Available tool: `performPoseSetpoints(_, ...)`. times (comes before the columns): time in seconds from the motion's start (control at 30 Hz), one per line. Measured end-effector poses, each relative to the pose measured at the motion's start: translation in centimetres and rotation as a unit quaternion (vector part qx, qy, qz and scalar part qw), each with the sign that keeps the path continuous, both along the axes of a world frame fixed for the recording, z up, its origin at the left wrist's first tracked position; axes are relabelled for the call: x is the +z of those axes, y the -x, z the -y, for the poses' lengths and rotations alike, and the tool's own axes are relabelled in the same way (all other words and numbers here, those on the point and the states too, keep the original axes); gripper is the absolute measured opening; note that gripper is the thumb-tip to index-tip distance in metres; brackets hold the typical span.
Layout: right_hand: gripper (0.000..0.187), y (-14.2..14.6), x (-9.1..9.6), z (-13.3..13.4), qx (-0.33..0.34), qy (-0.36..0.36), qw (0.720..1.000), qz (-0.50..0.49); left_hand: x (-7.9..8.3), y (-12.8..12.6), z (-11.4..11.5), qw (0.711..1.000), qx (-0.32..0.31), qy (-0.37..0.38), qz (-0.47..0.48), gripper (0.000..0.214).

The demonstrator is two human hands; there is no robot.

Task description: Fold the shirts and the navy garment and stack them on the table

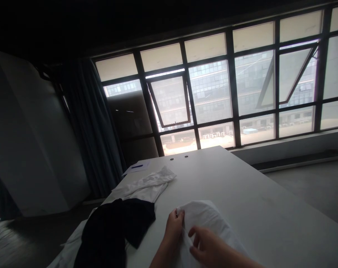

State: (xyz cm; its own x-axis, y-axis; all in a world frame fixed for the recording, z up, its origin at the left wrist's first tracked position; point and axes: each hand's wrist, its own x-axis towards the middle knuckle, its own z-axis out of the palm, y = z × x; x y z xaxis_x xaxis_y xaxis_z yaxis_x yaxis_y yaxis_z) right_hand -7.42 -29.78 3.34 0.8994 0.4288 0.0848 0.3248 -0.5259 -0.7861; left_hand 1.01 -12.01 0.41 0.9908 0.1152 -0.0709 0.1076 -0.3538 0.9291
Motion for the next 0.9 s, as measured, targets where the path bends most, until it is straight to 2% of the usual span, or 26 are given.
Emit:
performPoseSetpoints(0.07, 0.023, -1.6, 0.9, 2.3, -0.008, -0.006, 0.998, 0.064, -0.3, -0.2, 0.1, 0.999, -0.013, -0.021, 0.019, 0.057)
performPoseSetpoints(0.13, 0.022, -3.8, 0.9, 5.0, -0.057, 0.020, 0.988, 0.142, -0.5, -0.3, 0.1, 0.998, -0.016, -0.049, 0.033, 0.048)
performPoseSetpoints(0.2, 0.030, -5.9, -0.1, 7.6, -0.088, 0.061, 0.980, 0.169, -0.6, -0.2, 0.1, 0.996, -0.017, -0.080, 0.042, 0.039)
performPoseSetpoints(0.3, 0.056, -7.5, -2.7, 9.9, -0.066, 0.123, 0.983, 0.120, -0.6, -0.1, -0.2, 0.991, -0.021, -0.128, 0.041, 0.026)
performPoseSetpoints(0.37, 0.070, -7.5, -4.2, 10.3, -0.047, 0.154, 0.983, 0.087, -0.5, 0.0, -0.7, 0.987, -0.035, -0.154, 0.031, 0.020)
performPoseSetpoints(0.47, 0.078, -7.1, -5.0, 9.7, -0.024, 0.188, 0.980, 0.057, -0.3, 0.1, -1.8, 0.980, -0.066, -0.186, 0.003, 0.016)
performPoseSetpoints(0.6, 0.081, -6.4, -4.6, 8.8, -0.006, 0.220, 0.974, 0.046, 0.2, 0.2, -3.1, 0.969, -0.089, -0.228, -0.024, 0.013)
performPoseSetpoints(0.73, 0.085, -5.7, -3.2, 8.5, -0.002, 0.241, 0.969, 0.049, 0.8, 0.1, -3.6, 0.962, -0.094, -0.255, -0.027, 0.012)
performPoseSetpoints(0.83, 0.063, -5.9, -1.8, 8.7, -0.017, 0.229, 0.970, 0.075, 0.8, -0.2, -3.5, 0.962, -0.108, -0.247, -0.047, 0.015)
performPoseSetpoints(0.9, 0.051, -6.5, -1.7, 9.0, -0.055, 0.199, 0.974, 0.093, 0.7, -0.5, -3.3, 0.962, -0.108, -0.246, -0.054, 0.020)
